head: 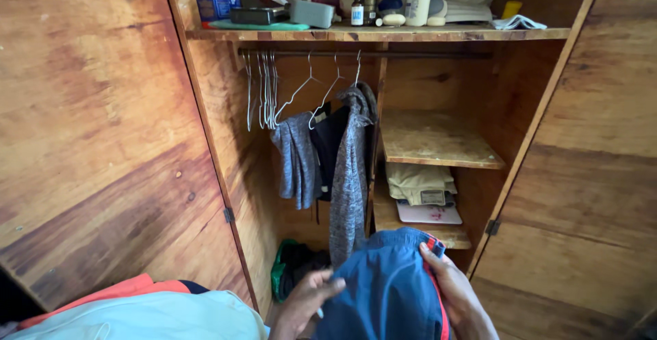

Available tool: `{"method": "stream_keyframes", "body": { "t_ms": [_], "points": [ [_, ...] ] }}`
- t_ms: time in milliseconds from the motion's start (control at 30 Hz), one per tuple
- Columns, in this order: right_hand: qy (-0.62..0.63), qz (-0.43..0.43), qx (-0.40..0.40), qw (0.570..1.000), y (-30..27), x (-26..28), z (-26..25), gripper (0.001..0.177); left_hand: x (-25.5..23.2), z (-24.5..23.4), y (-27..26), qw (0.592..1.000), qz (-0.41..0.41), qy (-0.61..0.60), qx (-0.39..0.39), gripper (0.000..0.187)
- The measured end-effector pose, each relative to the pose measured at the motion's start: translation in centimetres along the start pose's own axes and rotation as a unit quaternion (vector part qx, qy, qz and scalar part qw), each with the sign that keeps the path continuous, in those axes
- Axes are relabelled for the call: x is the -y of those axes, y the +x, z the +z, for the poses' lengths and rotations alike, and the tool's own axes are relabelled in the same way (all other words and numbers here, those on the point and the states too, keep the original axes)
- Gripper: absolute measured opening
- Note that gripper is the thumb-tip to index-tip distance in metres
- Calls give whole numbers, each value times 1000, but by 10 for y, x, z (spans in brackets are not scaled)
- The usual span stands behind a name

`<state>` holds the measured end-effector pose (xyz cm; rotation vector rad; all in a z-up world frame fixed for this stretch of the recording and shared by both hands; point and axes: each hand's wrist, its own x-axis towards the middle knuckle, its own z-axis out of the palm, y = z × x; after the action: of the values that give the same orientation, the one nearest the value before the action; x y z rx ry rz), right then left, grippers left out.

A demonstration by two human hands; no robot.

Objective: The person picks up several items of clothing from a pile by hand, unfolds and examines each item, and then places the clothes into a wooden wardrobe on shelves or hangers.

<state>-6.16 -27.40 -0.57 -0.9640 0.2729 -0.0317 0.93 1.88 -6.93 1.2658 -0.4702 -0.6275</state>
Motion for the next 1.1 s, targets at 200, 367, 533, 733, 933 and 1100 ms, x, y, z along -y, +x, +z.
{"method": "stream_keyframes", "body": {
  "t_ms": [200,367,533,733,933,1100],
  "points": [
    [-64,34,-28,997,10,-9,-10,43,3,-3,28,985,85,-31,-150,43],
    [70,-33,56,995,-2,15,-5,67,-31,10,43,963,79,-94,-241,54],
    [-145,-72,-7,987,-8,20,4,79,-56,22,59,949,106,-165,-247,52],
    [-142,-125,11,982,-2,23,-11,62,-58,14,70,945,107,139,-276,51],
    [-185,-154,36,970,15,34,-19,59,-71,16,78,859,131,313,-384,77],
    [-268,-169,36,948,15,54,-15,78,-98,35,62,935,149,251,-201,92]
  ]
}}
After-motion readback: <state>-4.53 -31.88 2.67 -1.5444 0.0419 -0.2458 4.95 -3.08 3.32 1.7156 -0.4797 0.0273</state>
